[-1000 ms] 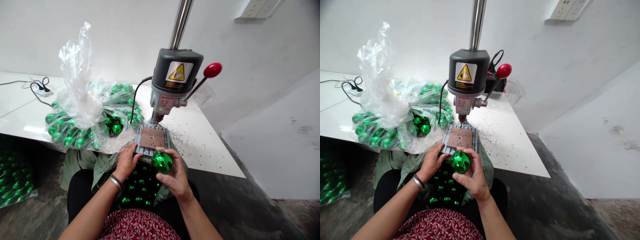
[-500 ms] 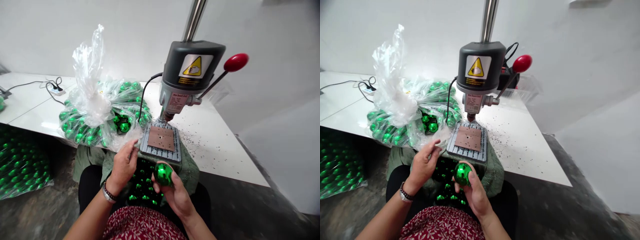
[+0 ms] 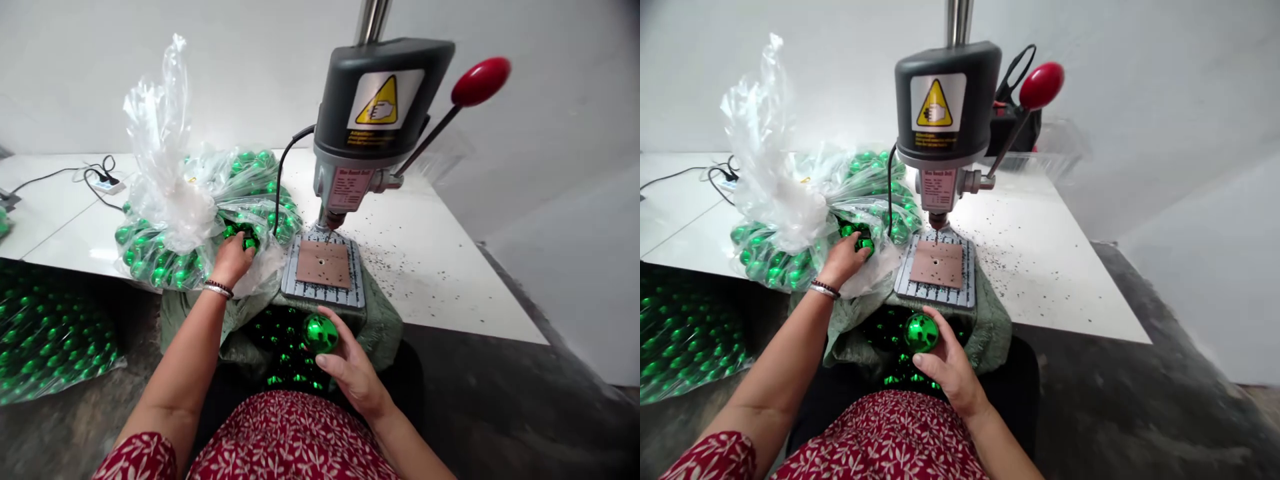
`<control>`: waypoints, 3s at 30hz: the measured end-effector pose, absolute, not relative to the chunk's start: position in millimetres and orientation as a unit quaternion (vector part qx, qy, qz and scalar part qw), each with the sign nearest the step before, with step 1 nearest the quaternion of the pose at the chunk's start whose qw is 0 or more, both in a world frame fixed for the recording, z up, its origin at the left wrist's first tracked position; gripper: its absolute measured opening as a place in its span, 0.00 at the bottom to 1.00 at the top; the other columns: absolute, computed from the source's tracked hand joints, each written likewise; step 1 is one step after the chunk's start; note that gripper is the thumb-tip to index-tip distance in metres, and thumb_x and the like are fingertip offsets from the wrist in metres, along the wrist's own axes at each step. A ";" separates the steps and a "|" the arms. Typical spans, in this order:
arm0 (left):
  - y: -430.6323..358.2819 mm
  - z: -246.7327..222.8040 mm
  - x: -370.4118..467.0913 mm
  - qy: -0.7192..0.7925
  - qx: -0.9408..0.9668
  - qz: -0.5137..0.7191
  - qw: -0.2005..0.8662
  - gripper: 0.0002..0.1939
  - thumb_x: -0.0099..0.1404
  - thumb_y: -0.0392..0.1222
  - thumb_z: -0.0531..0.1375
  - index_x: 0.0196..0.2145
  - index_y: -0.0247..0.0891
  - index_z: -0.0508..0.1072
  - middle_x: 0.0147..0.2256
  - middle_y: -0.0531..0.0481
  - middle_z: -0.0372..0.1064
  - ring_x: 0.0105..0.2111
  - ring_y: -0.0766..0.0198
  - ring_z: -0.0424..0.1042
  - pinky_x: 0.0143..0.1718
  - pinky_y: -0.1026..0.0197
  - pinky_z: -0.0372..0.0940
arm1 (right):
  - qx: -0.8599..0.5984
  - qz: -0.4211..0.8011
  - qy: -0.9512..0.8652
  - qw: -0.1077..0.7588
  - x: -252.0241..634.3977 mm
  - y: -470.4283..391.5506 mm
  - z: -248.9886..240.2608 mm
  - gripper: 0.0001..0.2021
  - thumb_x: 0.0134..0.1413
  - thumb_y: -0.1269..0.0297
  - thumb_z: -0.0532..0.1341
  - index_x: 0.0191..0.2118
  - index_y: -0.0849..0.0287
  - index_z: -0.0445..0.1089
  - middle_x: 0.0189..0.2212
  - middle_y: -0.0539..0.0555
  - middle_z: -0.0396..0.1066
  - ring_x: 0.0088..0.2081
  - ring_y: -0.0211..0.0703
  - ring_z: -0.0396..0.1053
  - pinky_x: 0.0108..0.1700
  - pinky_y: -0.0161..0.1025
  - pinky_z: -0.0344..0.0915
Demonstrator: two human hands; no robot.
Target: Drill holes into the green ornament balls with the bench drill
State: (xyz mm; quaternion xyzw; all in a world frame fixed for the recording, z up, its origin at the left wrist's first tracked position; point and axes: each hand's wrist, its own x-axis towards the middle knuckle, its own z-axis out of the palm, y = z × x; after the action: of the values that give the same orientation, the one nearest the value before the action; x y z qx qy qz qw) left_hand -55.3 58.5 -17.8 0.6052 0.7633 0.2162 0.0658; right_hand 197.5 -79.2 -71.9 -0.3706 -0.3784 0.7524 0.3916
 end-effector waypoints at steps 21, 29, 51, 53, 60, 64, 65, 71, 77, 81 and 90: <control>-78.8 3.5 18.7 0.489 0.366 0.512 0.604 0.28 0.56 0.46 0.65 0.54 0.40 0.69 0.48 0.47 0.72 0.46 0.58 0.71 0.48 0.57 0.66 | -0.420 0.625 -0.568 0.334 184.7 -56.2 -47.0 0.50 0.39 0.47 0.68 0.67 0.49 0.45 0.63 0.56 0.55 0.62 0.47 0.58 0.64 0.45 0.56; -72.4 -0.2 5.0 0.391 0.192 0.592 0.678 0.20 0.53 0.49 0.67 0.40 0.36 0.73 0.36 0.49 0.73 0.32 0.68 0.71 0.34 0.66 0.66 | -0.498 0.624 -0.567 0.200 199.0 -85.2 -84.2 0.32 0.47 0.37 0.58 0.50 0.57 0.69 0.40 0.56 0.71 0.41 0.40 0.69 0.47 0.37 0.68; -81.0 -15.3 -2.3 0.465 0.422 0.514 0.584 0.36 0.50 0.43 0.69 0.57 0.42 0.67 0.50 0.46 0.70 0.49 0.55 0.69 0.52 0.54 0.63 | -0.499 0.578 -0.635 0.119 196.6 -94.2 -106.7 0.27 0.52 0.40 0.53 0.46 0.56 0.72 0.45 0.54 0.72 0.48 0.43 0.70 0.53 0.38 0.65; -80.6 -14.1 -5.0 0.515 0.503 0.472 0.509 0.35 0.51 0.43 0.68 0.57 0.43 0.67 0.55 0.44 0.67 0.53 0.52 0.67 0.55 0.52 0.62 | -0.501 0.577 -0.634 0.116 197.1 -94.4 -107.6 0.27 0.52 0.40 0.52 0.46 0.56 0.72 0.46 0.54 0.72 0.47 0.43 0.70 0.53 0.38 0.65; -32.0 -17.7 -38.7 0.676 0.618 0.386 0.107 0.19 0.64 0.39 0.56 0.52 0.33 0.70 0.51 0.37 0.70 0.53 0.55 0.68 0.56 0.51 0.62 | -0.505 0.578 -0.632 0.105 197.1 -92.4 -112.1 0.29 0.51 0.39 0.50 0.47 0.56 0.71 0.46 0.55 0.72 0.47 0.43 0.69 0.53 0.38 0.65; 22.0 -9.7 -58.9 0.728 0.631 0.265 0.033 0.22 0.63 0.35 0.54 0.55 0.31 0.67 0.55 0.35 0.67 0.55 0.53 0.66 0.58 0.52 0.60 | -0.509 0.580 -0.628 0.105 198.9 -90.6 -113.9 0.30 0.51 0.38 0.50 0.46 0.56 0.71 0.44 0.55 0.72 0.46 0.43 0.70 0.51 0.38 0.65; 34.1 -7.5 -61.3 0.738 0.637 0.220 0.037 0.23 0.63 0.37 0.54 0.56 0.30 0.66 0.55 0.34 0.67 0.55 0.51 0.66 0.57 0.52 0.61 | -0.511 0.580 -0.626 0.108 199.6 -90.1 -114.3 0.30 0.51 0.38 0.50 0.46 0.56 0.71 0.45 0.55 0.72 0.46 0.43 0.70 0.51 0.37 0.65; 69.0 -8.5 -62.2 0.737 0.674 0.031 0.045 0.27 0.58 0.44 0.60 0.54 0.35 0.69 0.50 0.37 0.72 0.52 0.43 0.66 0.49 0.50 0.64 | -0.518 0.583 -0.613 0.127 202.2 -87.4 -117.1 0.29 0.51 0.39 0.50 0.46 0.57 0.71 0.47 0.55 0.71 0.49 0.44 0.69 0.54 0.38 0.64; 33.4 -3.6 -61.2 0.741 0.610 0.234 0.154 0.31 0.56 0.47 0.62 0.56 0.35 0.66 0.50 0.39 0.71 0.47 0.51 0.71 0.48 0.53 0.64 | -0.506 0.601 -0.602 0.142 203.3 -83.1 -113.0 0.28 0.52 0.40 0.51 0.45 0.58 0.71 0.41 0.55 0.73 0.43 0.42 0.70 0.48 0.38 0.66; -6.1 -4.4 -39.7 0.619 0.526 0.408 0.416 0.38 0.56 0.50 0.62 0.62 0.36 0.59 0.48 0.43 0.72 0.43 0.58 0.72 0.42 0.58 0.66 | -0.478 0.626 -0.593 0.169 194.0 -68.5 -88.4 0.29 0.54 0.40 0.50 0.50 0.58 0.68 0.36 0.54 0.72 0.35 0.36 0.69 0.41 0.33 0.67; -33.5 -25.9 2.7 0.478 0.513 0.389 0.598 0.32 0.57 0.48 0.64 0.59 0.42 0.65 0.55 0.46 0.68 0.54 0.55 0.67 0.56 0.54 0.61 | -0.473 0.582 -0.569 0.337 181.0 -35.6 -38.3 0.35 0.53 0.44 0.56 0.63 0.57 0.54 0.41 0.55 0.72 0.36 0.35 0.71 0.42 0.33 0.69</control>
State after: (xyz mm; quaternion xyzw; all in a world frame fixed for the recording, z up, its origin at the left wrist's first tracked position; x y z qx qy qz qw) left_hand 2.7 -33.5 -25.9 0.5130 0.4775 0.3887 0.5981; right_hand 181.0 -35.6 -38.3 -0.4733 -0.5688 0.5820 0.3372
